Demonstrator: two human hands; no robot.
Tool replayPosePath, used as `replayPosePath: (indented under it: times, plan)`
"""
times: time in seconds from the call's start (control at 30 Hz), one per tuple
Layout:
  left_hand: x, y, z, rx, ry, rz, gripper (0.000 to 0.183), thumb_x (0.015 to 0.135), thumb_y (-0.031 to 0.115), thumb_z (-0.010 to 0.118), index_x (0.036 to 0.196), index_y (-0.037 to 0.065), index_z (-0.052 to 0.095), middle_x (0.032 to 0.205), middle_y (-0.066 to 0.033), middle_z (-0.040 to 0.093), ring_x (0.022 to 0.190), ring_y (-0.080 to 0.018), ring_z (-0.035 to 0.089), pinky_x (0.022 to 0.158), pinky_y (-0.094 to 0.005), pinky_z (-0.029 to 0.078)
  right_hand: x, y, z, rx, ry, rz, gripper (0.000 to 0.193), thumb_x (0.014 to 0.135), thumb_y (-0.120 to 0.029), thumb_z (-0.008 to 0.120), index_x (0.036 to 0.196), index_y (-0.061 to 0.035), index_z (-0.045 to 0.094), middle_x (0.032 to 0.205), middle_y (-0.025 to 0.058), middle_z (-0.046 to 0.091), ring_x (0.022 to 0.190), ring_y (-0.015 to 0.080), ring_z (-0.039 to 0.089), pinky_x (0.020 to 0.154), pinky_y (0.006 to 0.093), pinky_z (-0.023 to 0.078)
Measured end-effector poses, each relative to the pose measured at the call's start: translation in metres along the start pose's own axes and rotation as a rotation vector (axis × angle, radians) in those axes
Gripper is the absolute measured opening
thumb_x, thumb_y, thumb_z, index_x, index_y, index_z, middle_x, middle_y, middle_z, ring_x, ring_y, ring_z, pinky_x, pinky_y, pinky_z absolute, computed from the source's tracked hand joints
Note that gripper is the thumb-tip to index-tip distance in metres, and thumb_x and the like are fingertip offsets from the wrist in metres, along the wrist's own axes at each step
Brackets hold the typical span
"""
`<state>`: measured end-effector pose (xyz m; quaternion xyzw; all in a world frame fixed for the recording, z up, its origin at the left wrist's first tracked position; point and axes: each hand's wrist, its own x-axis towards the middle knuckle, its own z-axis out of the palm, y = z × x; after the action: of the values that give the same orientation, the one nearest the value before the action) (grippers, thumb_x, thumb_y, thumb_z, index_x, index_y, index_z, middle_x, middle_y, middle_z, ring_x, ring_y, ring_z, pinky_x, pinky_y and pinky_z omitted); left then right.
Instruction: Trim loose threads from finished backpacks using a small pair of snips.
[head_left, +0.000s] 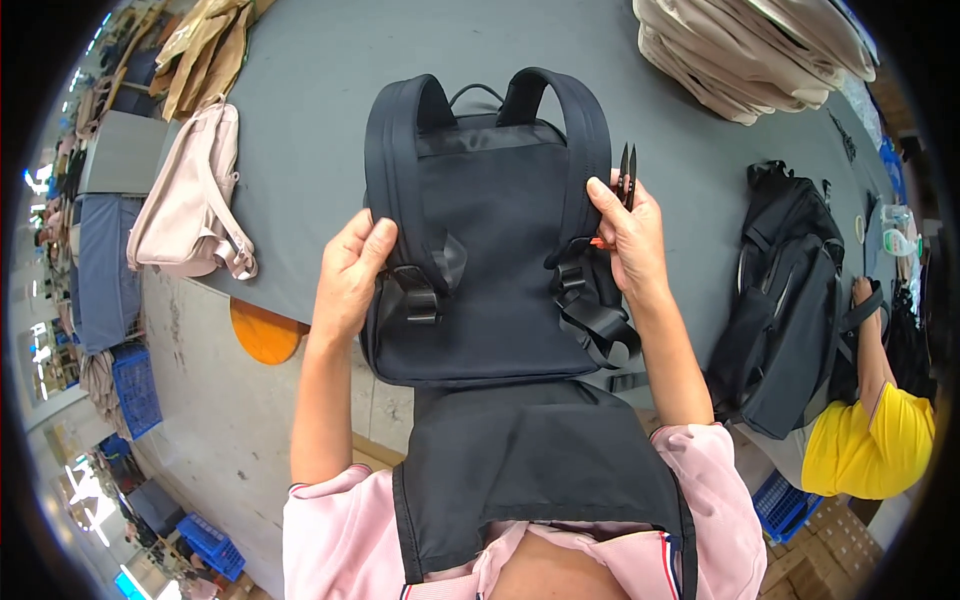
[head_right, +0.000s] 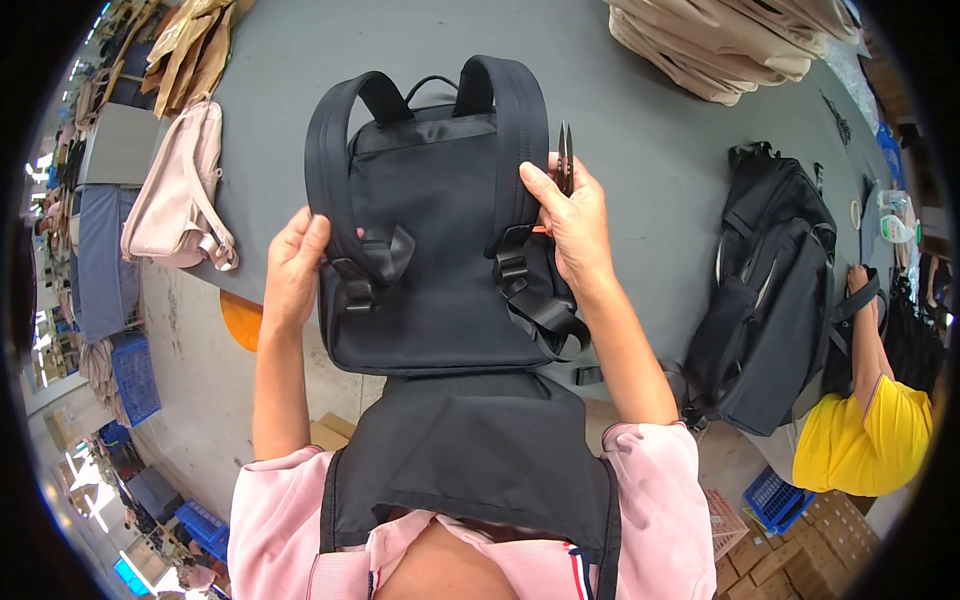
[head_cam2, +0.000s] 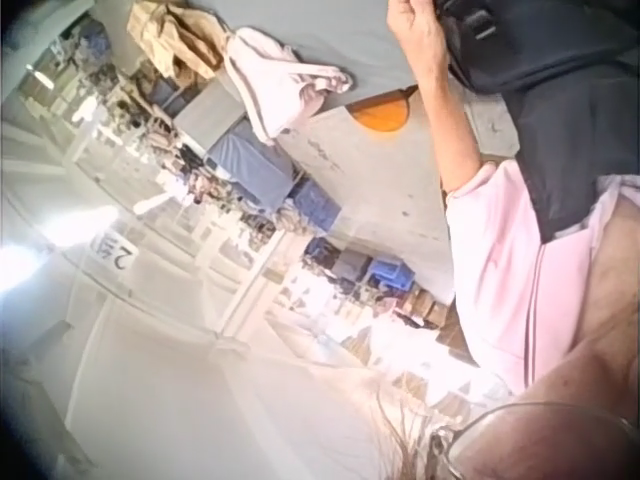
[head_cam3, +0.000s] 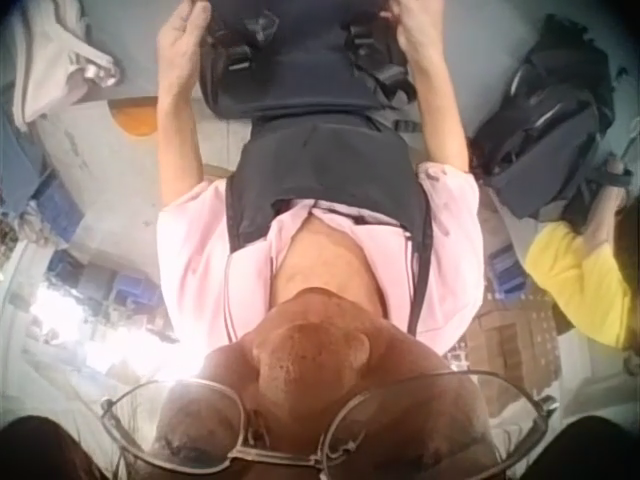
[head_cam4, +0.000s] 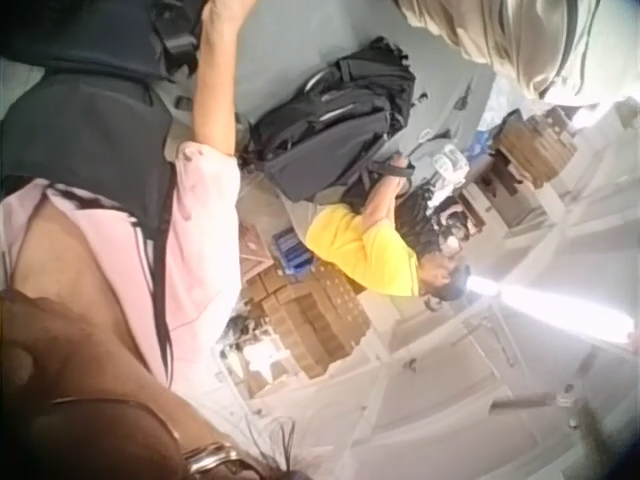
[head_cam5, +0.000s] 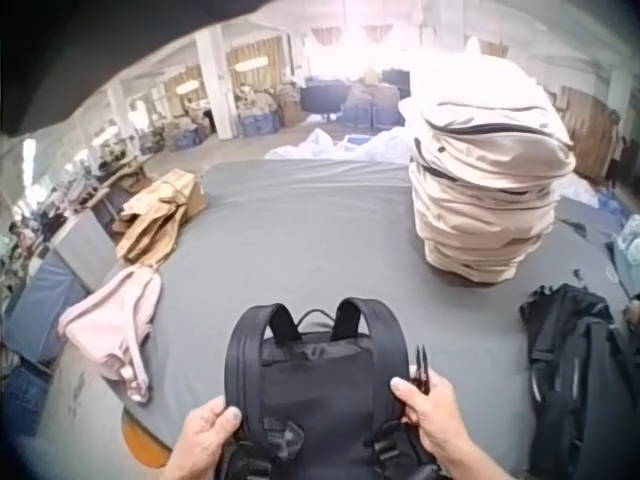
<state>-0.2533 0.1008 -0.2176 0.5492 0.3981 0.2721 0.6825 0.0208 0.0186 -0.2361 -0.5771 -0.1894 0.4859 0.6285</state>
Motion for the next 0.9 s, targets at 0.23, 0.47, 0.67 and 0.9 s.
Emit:
replayPosePath:
  times: [0.23, 0.47, 0.67, 0.9]
  plan:
    - [-0.036, 0.009, 0.07, -0.266, 0.015, 0.146, 0.036, 0.094, 0.022, 0.053, 0.117, -0.003, 0.042, 0.104, -0.0171, 0.061, 0.091, -0.0266, 0.065, 0.081, -0.039, 0.054, -0.035, 0.003, 0.019, -0.178, 0.097, -0.412, 0.03, 0.082, -0.004, 0.07, 0.106, -0.0035, 0.053, 0.082, -0.0031, 0.045, 0.062, 0.0, 0.038, 0.057, 0.0144, 0.037]
    - [-0.067, 0.018, 0.089, -0.208, -0.167, 0.023, 0.069, 0.082, -0.002, 0.062, 0.14, 0.0, 0.026, 0.124, -0.011, 0.049, 0.11, -0.0182, 0.053, 0.094, -0.0322, 0.046, -0.073, -0.012, 0.048, -0.068, -0.431, -0.271, 0.031, 0.088, -0.005, 0.063, 0.114, -0.0032, 0.048, 0.076, -0.0006, 0.053, 0.066, 0.0041, 0.05, 0.062, 0.0187, 0.042]
    - [-0.091, 0.003, 0.101, 0.439, 0.245, 0.39, 0.03, 0.072, 0.008, 0.075, 0.097, -0.004, 0.063, 0.136, -0.0197, 0.038, 0.117, -0.0295, 0.051, 0.089, -0.0386, 0.046, -0.076, -0.02, 0.057, -0.021, -0.517, -0.012, 0.023, 0.087, -0.008, 0.063, 0.109, -0.0031, 0.057, 0.068, -0.0066, 0.05, 0.057, 0.0004, 0.042, 0.049, 0.0176, 0.034]
    - [-0.069, 0.023, 0.093, 0.838, 0.148, 0.808, 0.024, 0.069, 0.018, 0.073, 0.077, 0.002, 0.057, 0.107, -0.0096, 0.064, 0.099, -0.0256, 0.06, 0.108, -0.0517, 0.021, -0.073, -0.009, 0.032, 0.117, -0.55, 0.244, 0.02, 0.091, -0.02, 0.06, 0.097, -0.0017, 0.066, 0.071, -0.0044, 0.051, 0.05, 0.0007, 0.036, 0.044, 0.0172, 0.028]
